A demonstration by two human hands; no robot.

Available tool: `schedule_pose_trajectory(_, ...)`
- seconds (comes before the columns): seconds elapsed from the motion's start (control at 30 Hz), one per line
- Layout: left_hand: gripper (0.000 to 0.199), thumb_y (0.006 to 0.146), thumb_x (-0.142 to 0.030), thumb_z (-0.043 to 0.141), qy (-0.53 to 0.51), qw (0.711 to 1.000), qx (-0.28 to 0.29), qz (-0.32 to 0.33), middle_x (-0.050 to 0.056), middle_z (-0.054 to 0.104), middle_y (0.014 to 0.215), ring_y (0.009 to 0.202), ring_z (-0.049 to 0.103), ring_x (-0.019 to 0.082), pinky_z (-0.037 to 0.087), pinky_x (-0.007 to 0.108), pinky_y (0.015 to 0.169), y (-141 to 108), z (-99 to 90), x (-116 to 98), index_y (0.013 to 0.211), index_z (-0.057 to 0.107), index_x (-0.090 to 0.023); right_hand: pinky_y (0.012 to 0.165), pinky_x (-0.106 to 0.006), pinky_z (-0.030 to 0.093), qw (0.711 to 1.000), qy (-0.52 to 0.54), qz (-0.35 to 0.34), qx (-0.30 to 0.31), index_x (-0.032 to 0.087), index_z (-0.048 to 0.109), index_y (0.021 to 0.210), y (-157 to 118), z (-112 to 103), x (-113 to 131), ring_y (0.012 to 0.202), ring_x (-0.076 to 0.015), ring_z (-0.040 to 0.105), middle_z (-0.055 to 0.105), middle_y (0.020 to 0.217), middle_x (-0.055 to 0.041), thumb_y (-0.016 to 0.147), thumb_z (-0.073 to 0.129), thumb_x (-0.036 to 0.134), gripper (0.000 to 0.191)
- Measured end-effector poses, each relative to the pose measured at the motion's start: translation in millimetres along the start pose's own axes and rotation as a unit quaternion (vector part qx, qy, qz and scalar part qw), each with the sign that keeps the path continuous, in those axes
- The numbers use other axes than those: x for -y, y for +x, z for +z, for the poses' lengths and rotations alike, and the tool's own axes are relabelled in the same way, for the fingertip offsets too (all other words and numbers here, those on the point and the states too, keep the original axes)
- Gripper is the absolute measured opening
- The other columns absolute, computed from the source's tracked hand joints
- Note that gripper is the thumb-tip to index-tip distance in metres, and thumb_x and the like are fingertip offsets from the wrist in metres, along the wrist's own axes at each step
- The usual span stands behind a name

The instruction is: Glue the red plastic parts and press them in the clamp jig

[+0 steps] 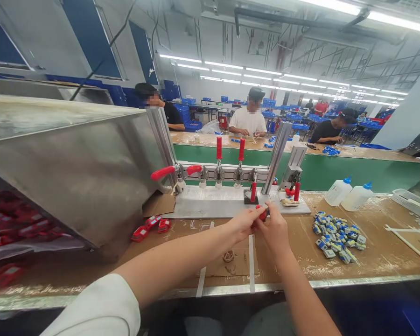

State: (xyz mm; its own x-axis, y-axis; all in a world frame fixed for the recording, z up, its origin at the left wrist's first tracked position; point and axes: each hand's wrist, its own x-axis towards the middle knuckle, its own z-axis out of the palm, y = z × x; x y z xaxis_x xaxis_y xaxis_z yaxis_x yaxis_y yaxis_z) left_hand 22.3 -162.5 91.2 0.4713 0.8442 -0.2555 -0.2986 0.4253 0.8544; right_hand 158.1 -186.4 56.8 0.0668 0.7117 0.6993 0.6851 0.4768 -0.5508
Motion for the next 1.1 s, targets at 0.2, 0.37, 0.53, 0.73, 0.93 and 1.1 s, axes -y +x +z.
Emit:
schedule_pose_trajectory(0.2,0.06,0.069,-0.047,0.09,0.17,0.977,0.014,0.126,0.008,0.071,0.103,0.085,0.065,0.019,0.047,0.03,0.073,-7.4,-6.5,-22.7,0.119,0.068,-0.023,0.095,-0.043,0.057,0.951,0.23,0.204,-0.043,0.018,0.062,0.128,14.8,3.8,-0.8,0.109,-0.0272,0.07,0.073,0.122,-0.0139,0.09,0.067,0.052,0.051)
schedule_pose_trajectory(0.37,0.043,0.077,-0.033,0.081,0.3,0.91,0.012,0.285,0.008,0.073,0.117,0.098,0.069,0.024,0.052,0.033,0.083,-0.6,-21.1,-31.1,0.12,0.074,-0.026,0.098,-0.042,0.054,0.902,0.332,0.275,0.017,0.019,0.063,0.113,29.2,27.5,-3.7,0.109,-0.0263,0.07,0.075,0.113,-0.0105,0.089,0.064,0.061,0.049)
schedule_pose_trajectory(0.53,0.034,0.078,-0.023,0.074,0.284,0.909,-0.038,0.303,0.006,0.077,0.103,0.094,0.072,0.024,0.054,0.035,0.088,14.1,-36.0,-24.1,0.112,0.077,-0.023,0.094,-0.043,0.054,0.92,0.279,0.266,0.078,0.021,0.065,0.103,41.4,49.2,-7.6,0.106,-0.0284,0.07,0.076,0.105,-0.0087,0.083,0.067,0.064,0.047)
schedule_pose_trajectory(0.73,0.045,0.075,-0.021,0.073,0.264,0.895,-0.11,0.342,0.006,0.075,0.111,0.094,0.071,0.022,0.055,0.034,0.087,22.0,-51.6,-14.5,0.12,0.072,-0.024,0.09,-0.039,0.052,0.951,0.203,0.196,0.122,0.02,0.066,0.106,51.7,55.3,-10.0,0.1,-0.0263,0.068,0.074,0.104,-0.0074,0.087,0.062,0.062,0.046)
schedule_pose_trajectory(0.93,0.04,0.077,-0.027,0.073,0.305,0.883,-0.171,0.313,0.009,0.075,0.115,0.098,0.07,0.025,0.053,0.036,0.09,44.9,-84.7,-12.5,0.116,0.074,-0.02,0.085,-0.042,0.052,0.951,0.207,0.225,0.049,0.022,0.061,0.096,74.2,60.5,-38.7,0.092,-0.0269,0.068,0.073,0.099,-0.0086,0.084,0.06,0.068,0.048)
schedule_pose_trajectory(1.1,0.037,0.072,-0.027,0.076,0.346,0.879,-0.172,0.281,0.009,0.077,0.103,0.091,0.07,0.026,0.052,0.038,0.088,74.6,-105.4,-9.5,0.108,0.076,-0.019,0.066,-0.037,0.052,0.933,0.26,0.233,0.084,0.025,0.052,0.094,84.1,52.2,-36.4,0.065,-0.0234,0.064,0.067,0.067,0.0005,0.082,0.064,0.069,0.047)
